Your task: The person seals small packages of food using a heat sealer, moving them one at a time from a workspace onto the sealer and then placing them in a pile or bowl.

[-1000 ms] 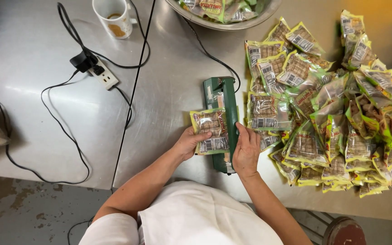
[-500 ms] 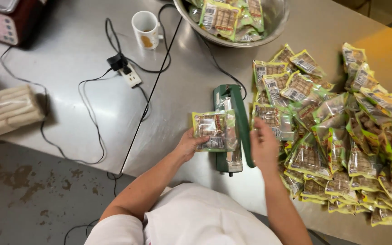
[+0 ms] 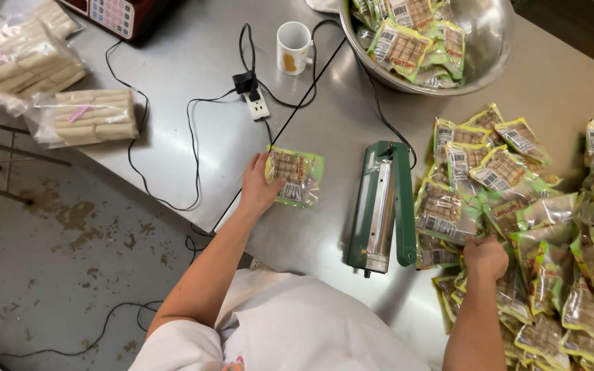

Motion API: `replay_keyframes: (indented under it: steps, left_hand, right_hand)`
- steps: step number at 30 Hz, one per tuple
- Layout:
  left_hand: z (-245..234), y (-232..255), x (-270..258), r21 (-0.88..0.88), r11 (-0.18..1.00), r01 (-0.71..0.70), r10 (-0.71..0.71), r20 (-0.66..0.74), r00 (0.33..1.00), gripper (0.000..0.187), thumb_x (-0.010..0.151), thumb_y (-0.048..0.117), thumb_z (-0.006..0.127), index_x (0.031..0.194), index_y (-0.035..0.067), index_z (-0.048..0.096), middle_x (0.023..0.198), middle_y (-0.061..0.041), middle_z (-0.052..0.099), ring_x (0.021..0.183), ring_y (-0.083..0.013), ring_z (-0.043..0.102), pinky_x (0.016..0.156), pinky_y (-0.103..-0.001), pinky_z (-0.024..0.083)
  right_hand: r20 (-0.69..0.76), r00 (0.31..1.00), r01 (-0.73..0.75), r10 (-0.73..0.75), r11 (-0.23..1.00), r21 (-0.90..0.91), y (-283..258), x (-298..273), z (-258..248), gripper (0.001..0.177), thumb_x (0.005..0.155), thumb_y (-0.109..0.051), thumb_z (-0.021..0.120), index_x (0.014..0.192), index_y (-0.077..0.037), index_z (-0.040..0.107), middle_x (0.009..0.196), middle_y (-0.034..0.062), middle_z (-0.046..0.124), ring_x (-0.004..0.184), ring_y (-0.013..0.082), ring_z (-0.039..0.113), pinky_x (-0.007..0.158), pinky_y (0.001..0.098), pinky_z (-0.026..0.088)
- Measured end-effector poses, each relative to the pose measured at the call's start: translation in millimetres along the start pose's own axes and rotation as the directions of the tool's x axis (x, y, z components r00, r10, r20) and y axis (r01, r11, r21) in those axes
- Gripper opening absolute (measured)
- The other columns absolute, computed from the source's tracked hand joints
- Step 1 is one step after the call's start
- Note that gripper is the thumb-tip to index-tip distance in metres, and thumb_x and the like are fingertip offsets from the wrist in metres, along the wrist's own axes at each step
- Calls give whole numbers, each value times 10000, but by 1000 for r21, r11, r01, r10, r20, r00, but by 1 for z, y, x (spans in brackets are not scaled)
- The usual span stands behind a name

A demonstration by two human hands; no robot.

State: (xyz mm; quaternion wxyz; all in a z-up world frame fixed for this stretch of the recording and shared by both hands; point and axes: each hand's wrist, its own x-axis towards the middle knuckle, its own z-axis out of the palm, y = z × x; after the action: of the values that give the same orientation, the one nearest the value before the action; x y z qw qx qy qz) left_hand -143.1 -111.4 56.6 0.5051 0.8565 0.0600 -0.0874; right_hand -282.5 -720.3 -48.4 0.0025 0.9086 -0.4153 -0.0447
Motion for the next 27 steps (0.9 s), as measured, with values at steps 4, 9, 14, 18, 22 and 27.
replay_keyframes:
  steps: [4,9,14,18,22,27]
  left_hand:
    - [39,-10,-2,-53,965,-258,248,-149,957,586,804,133,765,1371,65,634,1544,-205,487,1455,-331,465,1178,-433,402]
    - [52,77,-57,-345,914,-212,309,258,915,339,886,96,744,1209,196,721,1331,-7,720,1277,-196,645,1156,-417,437]
    - [71,111,-65,-589,748,306,223,657,720,432,911,249,731,1302,89,639,1185,-82,712,1110,-213,677,1013,-362,589]
    - [84,91,-66,-786,97,610,233,614,754,341,960,180,791,1185,-46,671,1013,-161,761,896,-291,790,793,-499,658]
    - [83,35,-41,-797,250,549,186,596,781,422,891,81,818,1269,-11,655,1124,-176,741,1014,-313,757,908,-492,630]
    - [121,-17,-45,-760,375,531,-5,571,821,409,774,-2,898,1149,-5,733,1016,-117,770,914,-218,754,829,-372,635]
  right_hand:
    - [256,966,-211,47,716,665,-109,-99,-204,131,1026,-108,732,1122,-24,702,1107,149,715,933,280,695,880,411,613]
    - [-168,841,445,-514,480,756,-135,-140,-301,123,1025,18,728,990,-54,635,898,65,628,790,156,571,672,280,522]
    - [-313,743,362,-592,-38,931,-152,-164,-302,171,939,37,724,961,-89,610,964,37,640,854,90,619,776,213,568]
    - [-249,763,252,-596,-82,964,-190,-215,-263,188,832,69,806,874,-14,643,850,61,659,749,75,590,685,222,501]
    - [-166,754,287,-636,91,954,-177,-189,-208,77,894,58,774,910,36,702,838,106,726,750,103,616,710,258,533]
    - [-197,819,502,-538,506,701,-176,-177,-189,171,1037,-103,674,1195,-51,714,1130,217,729,877,379,740,768,454,589]
